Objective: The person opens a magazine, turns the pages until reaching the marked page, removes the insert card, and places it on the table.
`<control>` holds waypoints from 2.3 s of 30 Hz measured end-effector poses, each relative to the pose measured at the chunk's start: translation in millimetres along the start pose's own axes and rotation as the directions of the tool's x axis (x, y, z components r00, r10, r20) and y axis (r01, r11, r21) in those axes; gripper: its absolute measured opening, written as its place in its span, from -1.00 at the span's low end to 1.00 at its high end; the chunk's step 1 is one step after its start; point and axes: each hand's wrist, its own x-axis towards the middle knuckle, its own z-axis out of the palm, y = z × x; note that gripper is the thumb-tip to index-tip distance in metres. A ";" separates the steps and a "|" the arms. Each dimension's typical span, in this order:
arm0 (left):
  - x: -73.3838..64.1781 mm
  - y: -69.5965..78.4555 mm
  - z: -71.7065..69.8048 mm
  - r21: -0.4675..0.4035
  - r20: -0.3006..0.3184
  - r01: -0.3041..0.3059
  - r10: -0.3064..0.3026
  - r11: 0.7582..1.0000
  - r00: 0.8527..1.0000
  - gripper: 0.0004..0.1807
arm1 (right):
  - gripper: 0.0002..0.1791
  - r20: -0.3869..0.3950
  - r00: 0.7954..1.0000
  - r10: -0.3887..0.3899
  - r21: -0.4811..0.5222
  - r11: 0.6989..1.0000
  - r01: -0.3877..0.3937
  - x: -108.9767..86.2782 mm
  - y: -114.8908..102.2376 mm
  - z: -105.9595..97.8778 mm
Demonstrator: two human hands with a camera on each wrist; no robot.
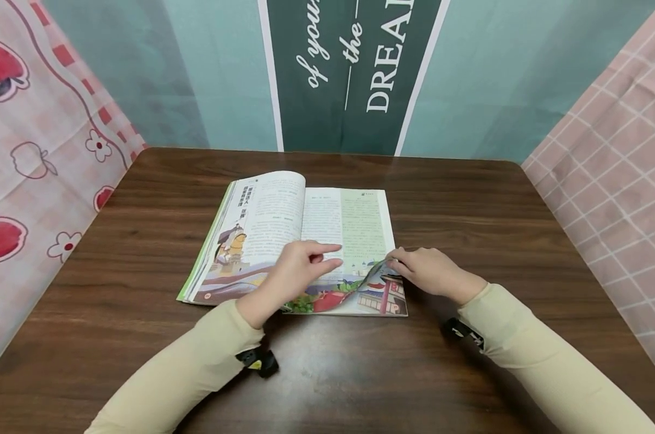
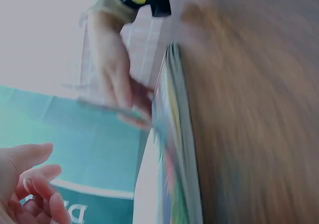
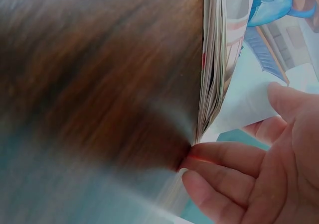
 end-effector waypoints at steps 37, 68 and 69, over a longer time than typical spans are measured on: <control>14.5 3.3 -2.9 0.124 -0.233 -0.007 0.036 0.992 0.972 -0.89 | 0.12 0.073 0.988 0.134 0.044 0.990 -0.138 0.1 1.3 -0.7; -71.9 -49.9 -101.1 0.290 -0.464 0.229 -0.072 0.929 0.883 -0.88 | 0.08 0.184 0.983 -0.001 0.028 1.000 -0.004 -10.7 2.8 -2.5; -73.5 -50.8 -101.5 0.298 -0.463 0.233 -0.073 0.926 0.883 -0.87 | 0.08 0.181 0.984 -0.003 0.021 1.000 0.000 -11.0 2.8 -2.0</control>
